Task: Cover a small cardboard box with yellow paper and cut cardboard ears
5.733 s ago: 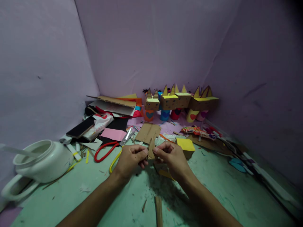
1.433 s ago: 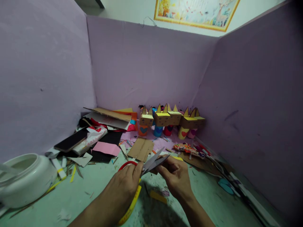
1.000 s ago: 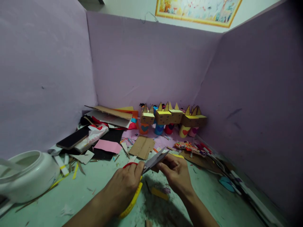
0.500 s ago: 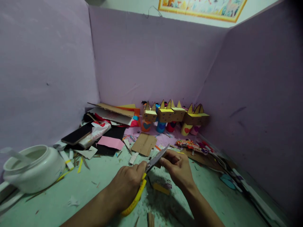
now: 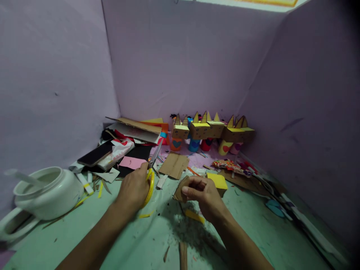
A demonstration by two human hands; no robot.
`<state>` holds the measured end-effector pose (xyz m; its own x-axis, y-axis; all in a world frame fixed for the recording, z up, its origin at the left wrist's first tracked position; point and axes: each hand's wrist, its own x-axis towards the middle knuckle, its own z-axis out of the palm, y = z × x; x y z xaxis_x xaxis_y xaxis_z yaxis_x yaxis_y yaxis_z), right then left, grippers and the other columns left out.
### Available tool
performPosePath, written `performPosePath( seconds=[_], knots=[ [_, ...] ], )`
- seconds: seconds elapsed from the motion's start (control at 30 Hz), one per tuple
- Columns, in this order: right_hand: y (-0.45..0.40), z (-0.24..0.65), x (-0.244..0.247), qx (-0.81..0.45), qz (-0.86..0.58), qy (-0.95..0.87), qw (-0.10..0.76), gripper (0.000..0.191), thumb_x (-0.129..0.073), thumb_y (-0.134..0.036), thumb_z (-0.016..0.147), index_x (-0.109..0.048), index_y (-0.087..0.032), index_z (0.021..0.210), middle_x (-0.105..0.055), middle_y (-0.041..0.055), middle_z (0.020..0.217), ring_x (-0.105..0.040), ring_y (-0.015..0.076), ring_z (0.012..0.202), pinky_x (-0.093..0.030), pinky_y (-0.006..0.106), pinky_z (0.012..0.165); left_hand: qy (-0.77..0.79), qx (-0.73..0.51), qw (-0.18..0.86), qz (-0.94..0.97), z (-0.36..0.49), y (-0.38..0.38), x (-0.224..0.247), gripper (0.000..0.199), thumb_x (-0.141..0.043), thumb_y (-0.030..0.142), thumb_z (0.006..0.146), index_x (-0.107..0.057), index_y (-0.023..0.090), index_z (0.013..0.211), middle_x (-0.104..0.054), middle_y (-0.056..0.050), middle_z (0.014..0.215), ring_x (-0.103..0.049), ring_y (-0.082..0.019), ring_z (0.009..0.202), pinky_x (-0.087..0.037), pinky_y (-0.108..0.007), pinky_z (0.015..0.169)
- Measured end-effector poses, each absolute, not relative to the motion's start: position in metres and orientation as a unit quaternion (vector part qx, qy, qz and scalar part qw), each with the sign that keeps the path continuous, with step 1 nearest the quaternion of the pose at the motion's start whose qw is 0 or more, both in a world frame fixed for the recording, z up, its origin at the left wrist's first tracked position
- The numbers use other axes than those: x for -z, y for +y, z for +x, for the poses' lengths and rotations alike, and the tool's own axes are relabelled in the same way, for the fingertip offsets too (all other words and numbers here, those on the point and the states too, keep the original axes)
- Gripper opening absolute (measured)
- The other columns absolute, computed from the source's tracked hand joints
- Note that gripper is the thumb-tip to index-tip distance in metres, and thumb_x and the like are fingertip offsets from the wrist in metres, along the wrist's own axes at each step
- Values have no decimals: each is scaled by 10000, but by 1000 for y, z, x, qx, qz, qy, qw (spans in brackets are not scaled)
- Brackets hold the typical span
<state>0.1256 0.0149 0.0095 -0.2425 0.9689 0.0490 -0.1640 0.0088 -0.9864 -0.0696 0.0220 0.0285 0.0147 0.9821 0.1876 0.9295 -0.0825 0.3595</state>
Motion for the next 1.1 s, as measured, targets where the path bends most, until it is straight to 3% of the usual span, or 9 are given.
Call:
performPosePath(
  seconds=[0.1, 0.27, 0.47, 0.63, 0.77, 0.97, 1.1],
  knots=[
    [15, 126, -8, -595, -371, -535, 472, 135, -709, -253, 587, -644, -137, 558, -572, -2, 501, -488, 110, 483, -377, 223, 483, 654, -221, 112, 715, -74, 25, -29, 140, -453, 286, 803, -513, 177, 868, -588, -42, 687, -574, -204, 634, -354, -268, 553],
    [13, 124, -9, -624, -357, -520, 461, 157, -717, -276, 582, -663, -133, 617, -595, 1, 555, -494, 109, 505, -380, 230, 513, 519, -381, 345, 683, -63, 19, -29, 277, -537, 339, 758, -452, 181, 969, -521, 37, 658, -536, -136, 563, -415, -242, 527],
    [11, 119, -12, -642, -342, -514, 454, 177, -730, -285, 576, -644, -134, 609, -574, -15, 550, -483, 105, 512, -369, 226, 518, 449, -398, 502, 623, -47, 8, -25, 399, -654, 311, 627, -465, 162, 945, -546, 50, 649, -529, -111, 528, -425, -237, 507],
    [11, 119, -13, -661, -341, -495, 450, 188, -715, -252, 569, -682, -135, 712, -619, -6, 605, -531, 116, 547, -405, 234, 548, 470, -437, 496, 585, -41, 6, -24, 411, -645, 255, 602, -465, 148, 955, -537, 44, 659, -500, -92, 504, -421, -225, 479],
    [15, 127, -13, -660, -408, -437, 454, 342, -719, -176, 497, -691, -146, 837, -684, 22, 684, -590, 144, 576, -450, 264, 556, 496, -471, 463, 565, -44, 7, -27, 384, -636, 226, 597, -476, 158, 940, -536, 48, 650, -494, -89, 494, -411, -219, 466],
    [23, 125, 4, -603, -462, -485, 433, 280, -589, -93, 504, -680, -150, 763, -605, -55, 474, -572, 142, 494, -421, 240, 472, 486, -492, 485, 535, -47, 10, -21, 402, -642, 220, 622, -463, 167, 977, -528, 63, 637, -482, -78, 473, -408, -208, 452],
    [23, 124, 6, -554, -502, -514, 421, 282, -600, -108, 522, -692, -138, 787, -663, -4, 560, -624, 194, 594, -471, 293, 538, 482, -483, 502, 531, -43, 8, -18, 397, -649, 218, 631, -456, 173, 975, -517, 70, 622, -479, -75, 462, -401, -197, 434]
  ],
)
